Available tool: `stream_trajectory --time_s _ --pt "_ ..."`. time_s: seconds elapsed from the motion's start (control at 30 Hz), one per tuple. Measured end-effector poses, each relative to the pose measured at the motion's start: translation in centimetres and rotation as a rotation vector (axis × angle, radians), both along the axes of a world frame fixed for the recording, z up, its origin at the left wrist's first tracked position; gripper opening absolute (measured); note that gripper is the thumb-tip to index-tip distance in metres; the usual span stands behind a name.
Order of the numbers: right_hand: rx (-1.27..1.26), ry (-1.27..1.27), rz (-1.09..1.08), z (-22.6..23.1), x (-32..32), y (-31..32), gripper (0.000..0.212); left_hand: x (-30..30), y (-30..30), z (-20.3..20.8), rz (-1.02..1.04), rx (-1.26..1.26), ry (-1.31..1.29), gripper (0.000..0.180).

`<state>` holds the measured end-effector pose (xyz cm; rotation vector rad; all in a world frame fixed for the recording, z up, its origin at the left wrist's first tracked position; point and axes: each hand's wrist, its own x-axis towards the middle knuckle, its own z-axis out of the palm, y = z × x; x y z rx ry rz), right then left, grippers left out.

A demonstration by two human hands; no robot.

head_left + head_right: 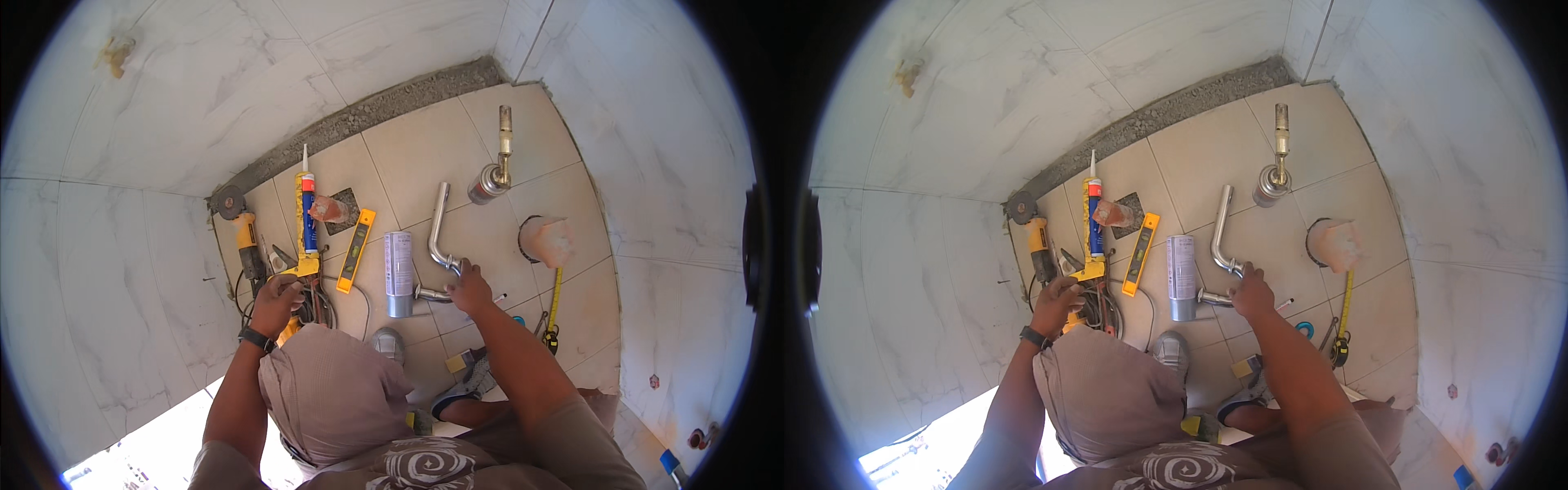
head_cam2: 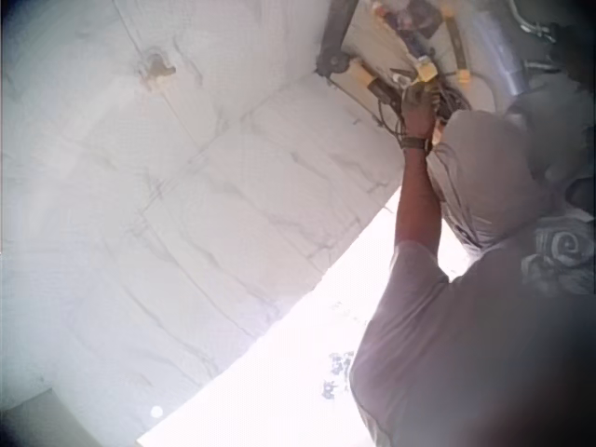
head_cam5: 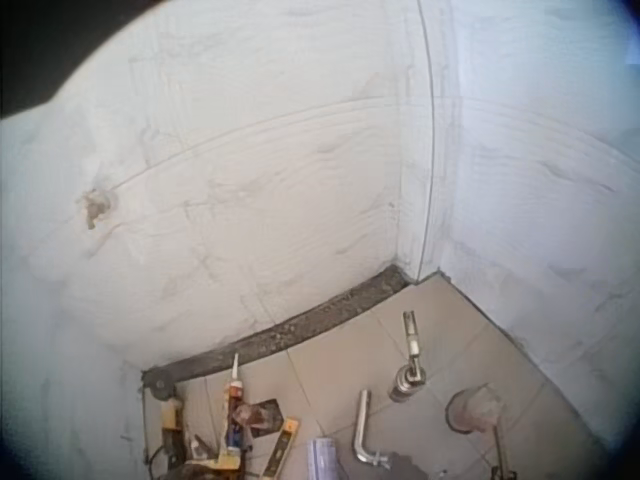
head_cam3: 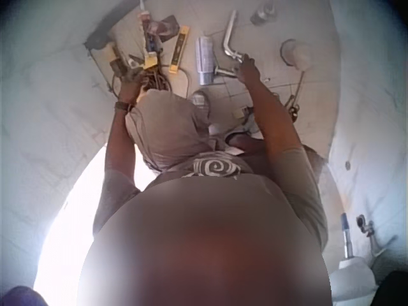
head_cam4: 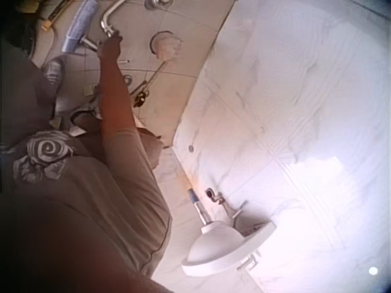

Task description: The person measures the space under a sink, marks a metal pipe, cuts it with an angle grinder, and wraps the pipe ends with Teflon tape. The person handles a tape measure, marker, angle grinder, and Teflon tape during the process.

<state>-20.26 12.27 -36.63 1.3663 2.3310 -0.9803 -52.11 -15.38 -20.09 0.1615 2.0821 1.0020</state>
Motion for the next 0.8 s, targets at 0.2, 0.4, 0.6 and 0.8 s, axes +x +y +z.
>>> stream_trajectory --time_s 0.2,0.4,0.6,0.8 --pt "-0.153 -0.067 -0.117 3.2 -1.0 1.0 0.043 0.6 0.0 8.6 0.087 -0.099 0.042 0.04" --pt "-0.024 0.11 -0.073 19.3 1.7 -1.3 0.041 5.5 1.7 22.0 0.079 -0.076 0.008 0.04" --pt "-0.145 0.291 -0.197 33.3 3.9 -5.8 0.045 14.1 5.2 31.0 -0.117 -0.035 -0.093 0.048" --pt "-0.191 0.371 -0.23 36.5 4.6 -9.6 0.041 16.9 10.4 26.3 -0.32 0.089 -0.007 0.08"
